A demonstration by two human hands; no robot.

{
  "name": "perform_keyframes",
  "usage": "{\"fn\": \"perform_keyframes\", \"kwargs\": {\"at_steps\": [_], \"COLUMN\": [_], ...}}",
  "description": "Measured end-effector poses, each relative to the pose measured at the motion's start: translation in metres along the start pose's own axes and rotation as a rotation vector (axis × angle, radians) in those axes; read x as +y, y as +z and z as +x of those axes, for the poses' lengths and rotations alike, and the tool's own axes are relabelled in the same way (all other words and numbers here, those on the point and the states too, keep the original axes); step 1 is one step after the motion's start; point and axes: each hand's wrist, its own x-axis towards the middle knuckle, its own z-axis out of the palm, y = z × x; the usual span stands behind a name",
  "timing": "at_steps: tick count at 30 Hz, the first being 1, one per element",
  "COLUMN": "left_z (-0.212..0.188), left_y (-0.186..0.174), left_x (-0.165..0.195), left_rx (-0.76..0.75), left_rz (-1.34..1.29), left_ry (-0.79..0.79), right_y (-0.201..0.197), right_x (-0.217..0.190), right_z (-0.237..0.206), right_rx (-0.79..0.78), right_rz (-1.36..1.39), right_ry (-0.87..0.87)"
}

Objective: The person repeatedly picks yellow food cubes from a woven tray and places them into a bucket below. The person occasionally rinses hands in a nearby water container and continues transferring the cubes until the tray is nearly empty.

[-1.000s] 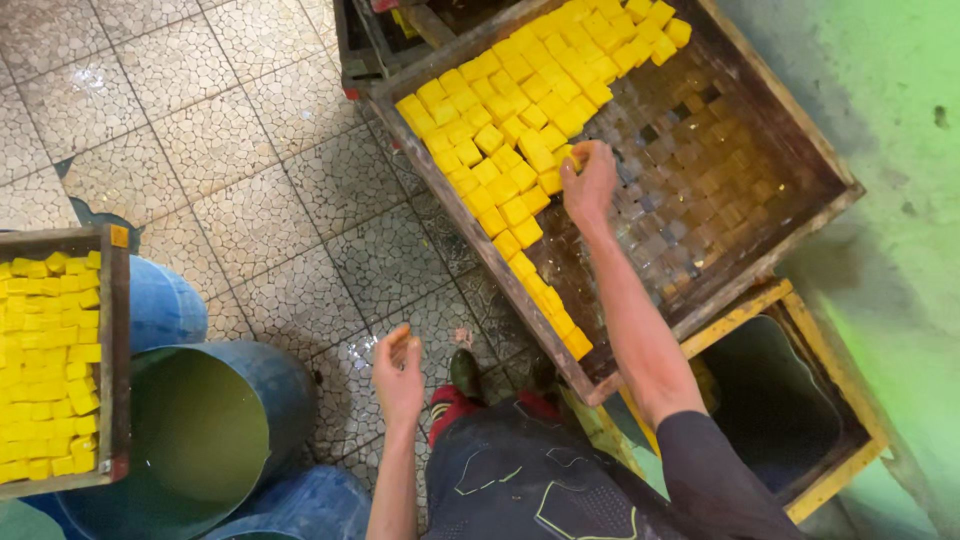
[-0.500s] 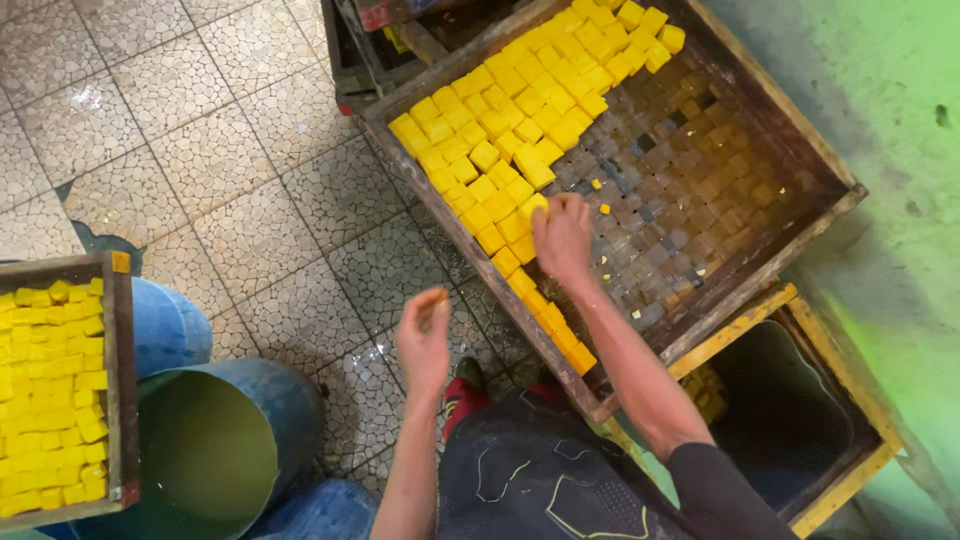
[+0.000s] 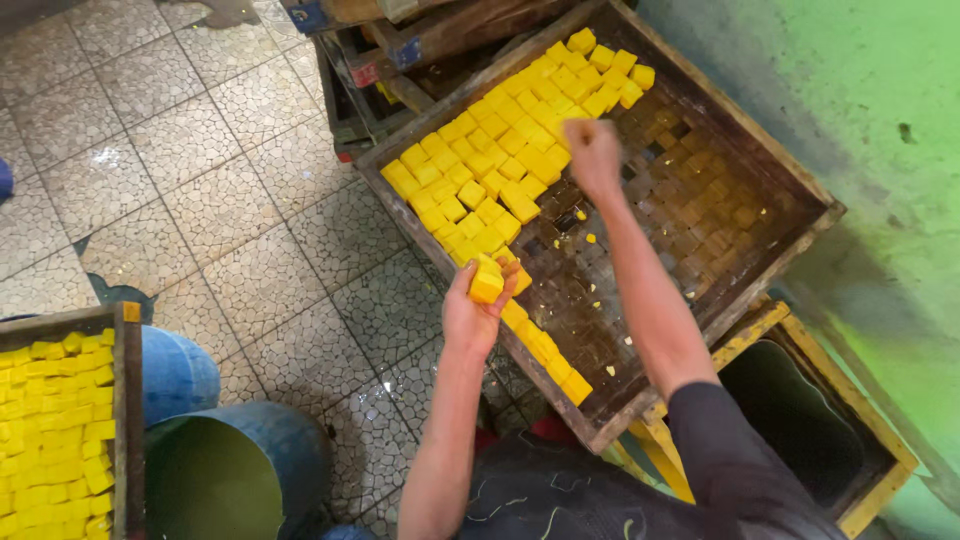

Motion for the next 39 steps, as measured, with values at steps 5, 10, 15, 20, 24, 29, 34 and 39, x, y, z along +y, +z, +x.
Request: {"fn": "perform_keyframes", "kwargs": {"at_steps": [5, 10, 15, 20, 24, 29, 34, 39], "left_z": [-0.019, -0.026, -0.023, -0.016, -0.010, 0.004, 0.013, 0.004], "left_y": [0.002, 0.006, 0.008, 0.008, 0.003, 0.014, 0.028, 0.016], "left_x": [0.001, 0.005, 0.004, 0.002, 0.000, 0.001, 0.013, 0.027], "left_rx": [0.009, 0.039, 0.009, 0.025, 0.029, -0.151, 0.029, -0.236], "left_rz": [-0.114, -0.084, -0.092, -0.096, -0.081, -0.181, -0.295, -0.468], "left_ry": [0.002, 0.034, 0.033, 0.051, 0.041, 0.164, 0.122, 0.093], "right_y": [0.014, 0.022, 0.027, 0.032, 0.037, 0.029, 0.012, 0.032], "right_x": [0.027, 0.023, 0.008, 0.012, 0.011, -0.005, -0.041, -0.026], "right_z": [0.019, 0.006, -0.005, -0.014, -0.025, -0.050, -0.126, -0.164], "right_rx": [0.210, 0.072, 0.151, -0.020, -0.023, -0.157, -0.331, -0.220], "right_rz": [-0.551, -0.136, -0.583, -0.119, -0.594, -0.253, 0.230, 0.161], "right_ry": [-0.116, 0.033, -0.224, -0.052, -0.225, -0.264, -0.400, -0.461]}}
